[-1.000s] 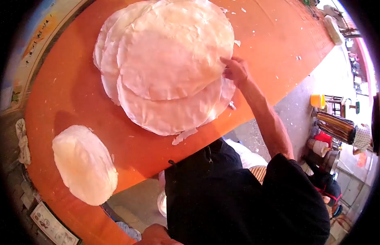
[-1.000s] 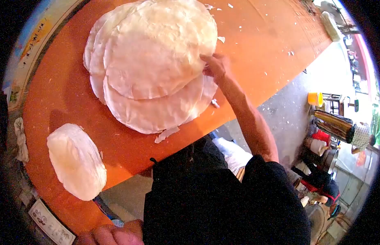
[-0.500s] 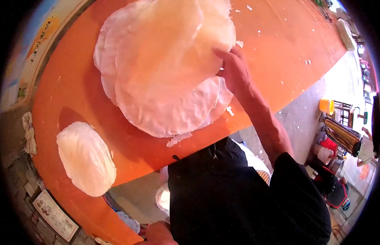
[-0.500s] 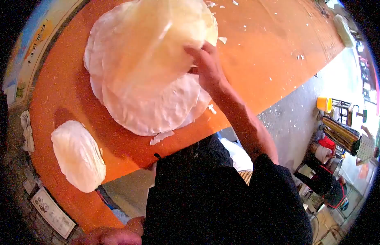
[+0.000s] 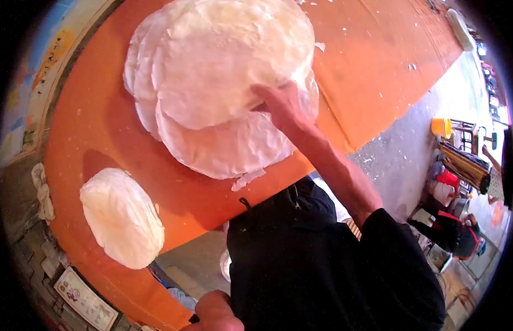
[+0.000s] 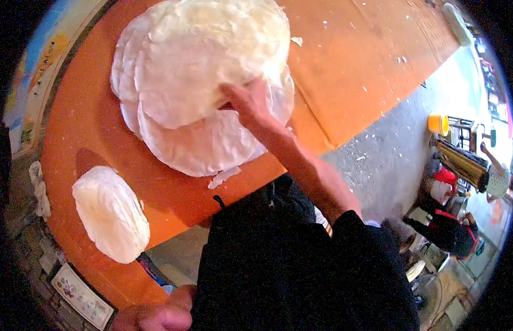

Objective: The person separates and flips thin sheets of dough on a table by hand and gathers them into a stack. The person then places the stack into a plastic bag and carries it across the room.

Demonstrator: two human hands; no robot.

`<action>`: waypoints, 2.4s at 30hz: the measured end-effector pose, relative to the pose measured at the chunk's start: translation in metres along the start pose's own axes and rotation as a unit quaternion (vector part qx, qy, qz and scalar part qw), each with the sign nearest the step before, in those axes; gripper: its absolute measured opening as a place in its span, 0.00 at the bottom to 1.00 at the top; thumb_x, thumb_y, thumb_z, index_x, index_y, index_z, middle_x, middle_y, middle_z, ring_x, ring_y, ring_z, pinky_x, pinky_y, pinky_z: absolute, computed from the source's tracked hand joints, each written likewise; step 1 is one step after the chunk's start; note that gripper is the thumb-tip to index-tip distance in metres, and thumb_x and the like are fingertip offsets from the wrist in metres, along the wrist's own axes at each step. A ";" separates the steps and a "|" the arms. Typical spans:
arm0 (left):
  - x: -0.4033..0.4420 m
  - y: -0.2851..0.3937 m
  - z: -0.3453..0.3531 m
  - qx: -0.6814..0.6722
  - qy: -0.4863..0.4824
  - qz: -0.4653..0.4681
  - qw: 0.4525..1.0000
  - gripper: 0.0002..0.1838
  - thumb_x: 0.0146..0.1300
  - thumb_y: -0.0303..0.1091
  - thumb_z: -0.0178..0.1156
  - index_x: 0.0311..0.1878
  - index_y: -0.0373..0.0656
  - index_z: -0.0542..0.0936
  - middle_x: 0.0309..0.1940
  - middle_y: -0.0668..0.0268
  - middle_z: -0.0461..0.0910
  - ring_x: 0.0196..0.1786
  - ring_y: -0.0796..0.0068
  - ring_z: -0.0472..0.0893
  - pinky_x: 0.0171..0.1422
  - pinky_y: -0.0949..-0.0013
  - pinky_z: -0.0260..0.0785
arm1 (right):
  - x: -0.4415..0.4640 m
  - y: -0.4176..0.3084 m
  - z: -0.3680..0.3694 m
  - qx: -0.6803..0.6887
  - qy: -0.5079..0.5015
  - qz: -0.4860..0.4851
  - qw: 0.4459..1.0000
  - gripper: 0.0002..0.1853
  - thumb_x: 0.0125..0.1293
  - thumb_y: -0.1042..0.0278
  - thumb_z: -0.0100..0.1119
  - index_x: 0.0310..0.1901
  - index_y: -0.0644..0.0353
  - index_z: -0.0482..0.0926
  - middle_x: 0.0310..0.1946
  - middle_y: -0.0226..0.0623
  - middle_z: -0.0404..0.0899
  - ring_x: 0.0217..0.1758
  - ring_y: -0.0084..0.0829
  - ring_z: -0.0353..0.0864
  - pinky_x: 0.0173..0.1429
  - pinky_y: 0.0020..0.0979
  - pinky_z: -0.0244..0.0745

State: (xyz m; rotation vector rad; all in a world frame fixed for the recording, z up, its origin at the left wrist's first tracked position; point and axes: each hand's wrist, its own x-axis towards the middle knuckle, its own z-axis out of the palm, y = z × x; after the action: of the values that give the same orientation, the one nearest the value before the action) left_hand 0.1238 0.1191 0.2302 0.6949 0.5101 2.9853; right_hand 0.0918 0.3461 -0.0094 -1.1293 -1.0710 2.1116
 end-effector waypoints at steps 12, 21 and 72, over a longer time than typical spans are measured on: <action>0.047 0.032 -0.040 0.047 -0.196 -0.101 0.974 0.05 0.57 0.30 0.59 0.28 0.46 0.74 0.26 0.68 0.72 0.28 0.69 0.72 0.30 0.70 0.66 | -0.057 -0.001 -0.019 0.027 0.082 0.002 0.996 0.25 0.54 0.78 0.58 0.56 0.65 0.69 0.42 0.41 0.78 0.40 0.39 0.82 0.36 0.39 0.82; -0.039 -0.061 -0.250 -0.024 0.111 -0.708 0.698 0.28 0.70 0.53 0.39 0.58 0.38 0.69 0.49 0.55 0.77 0.55 0.60 0.75 0.61 0.58 0.67 | -0.111 -0.049 0.010 0.053 0.018 -0.028 0.998 0.20 0.56 0.79 0.57 0.52 0.65 0.70 0.42 0.40 0.76 0.43 0.36 0.80 0.41 0.37 0.80; -0.025 -0.103 -0.303 0.166 0.179 -0.652 0.717 0.17 0.65 0.36 0.56 0.56 0.45 0.71 0.51 0.66 0.76 0.55 0.67 0.74 0.63 0.61 0.68 | -0.087 0.051 0.016 -0.717 -0.097 -0.320 0.611 0.11 0.55 0.67 0.58 0.41 0.55 0.78 0.34 0.38 0.79 0.39 0.40 0.79 0.41 0.37 0.76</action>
State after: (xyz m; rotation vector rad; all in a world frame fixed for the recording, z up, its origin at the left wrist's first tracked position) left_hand 0.0102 0.1212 -0.0698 -0.2723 0.9994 1.6200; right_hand 0.1197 0.2480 -0.0074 -0.7109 -2.8819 0.4549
